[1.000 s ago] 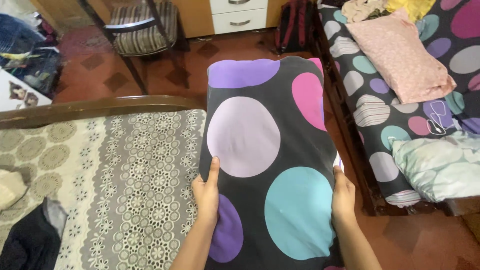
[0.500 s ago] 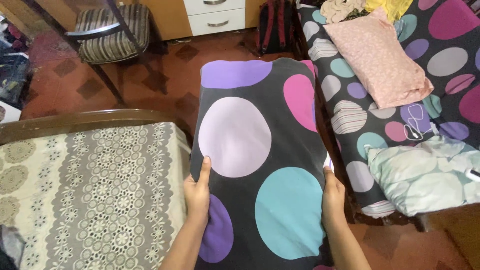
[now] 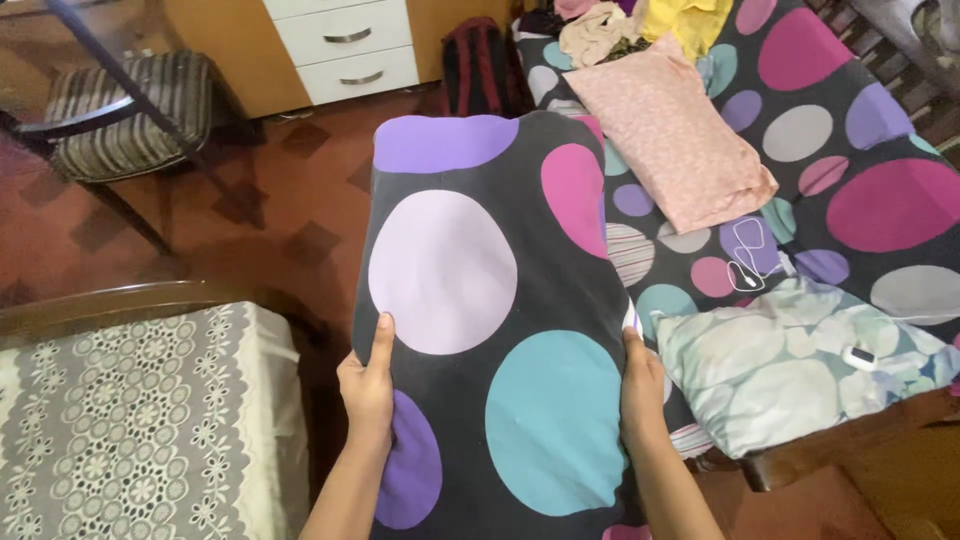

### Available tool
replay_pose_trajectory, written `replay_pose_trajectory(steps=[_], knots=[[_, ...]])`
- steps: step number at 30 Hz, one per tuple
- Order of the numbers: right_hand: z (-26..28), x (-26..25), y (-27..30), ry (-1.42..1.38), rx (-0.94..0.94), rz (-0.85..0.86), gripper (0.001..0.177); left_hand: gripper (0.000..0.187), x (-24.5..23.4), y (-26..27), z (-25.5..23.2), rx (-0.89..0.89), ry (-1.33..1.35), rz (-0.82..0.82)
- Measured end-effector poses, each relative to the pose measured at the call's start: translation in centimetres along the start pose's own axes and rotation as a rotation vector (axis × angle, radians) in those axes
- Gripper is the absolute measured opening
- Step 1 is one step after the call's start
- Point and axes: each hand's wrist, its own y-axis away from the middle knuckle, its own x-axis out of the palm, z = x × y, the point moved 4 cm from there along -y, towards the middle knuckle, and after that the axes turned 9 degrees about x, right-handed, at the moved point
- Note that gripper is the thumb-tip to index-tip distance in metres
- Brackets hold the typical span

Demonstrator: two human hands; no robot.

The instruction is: Tidying a bedroom and living area by moving a chair and organizing pillows and clothes.

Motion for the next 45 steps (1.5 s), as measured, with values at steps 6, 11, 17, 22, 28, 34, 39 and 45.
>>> replay_pose_trajectory(steps=[6, 11, 17, 22, 28, 34, 39, 45], knots=[[2.0, -2.4, -0.8, -0.056, 0.010, -0.017, 0.058, 0.047, 5.0, -0.2, -0.5, 0.019, -0.041, 0.082], [3.1, -3.6, -1.6, -0.090, 0.048, -0.058, 0.059, 0.047, 8.6, -1.0, -1.1, 0.061, -0.047, 0.170], [4.2, -4.1, -4.3, -0.091, 0.084, -0.173, 0.063, 0.051, 13.5, -4.3, -0.1, 0.030, -0.085, 0.274], [6.3, -3.2, -7.0, -0.106, 0.084, -0.227, 0.063, 0.054, 17.8, -8.2, 0.5, 0.011, -0.134, 0.334], [6.5, -2.1, -11.8, -0.119, 0.123, -0.313, 0.064, 0.053, 22.8, -13.6, 0.3, 0.057, -0.155, 0.385], [7.6, 0.6, -15.7, -0.153, 0.096, -0.345, 0.061, 0.059, 26.0, -19.3, 2.2, -0.015, -0.185, 0.454], [9.0, 2.3, -17.5, -0.208, 0.197, -0.400, 0.061, 0.057, 28.4, -22.5, 2.7, -0.064, -0.187, 0.492], [9.9, 1.8, -19.3, -0.168, 0.184, -0.456, 0.062, 0.061, 32.2, -23.3, 1.9, -0.095, -0.166, 0.537]])
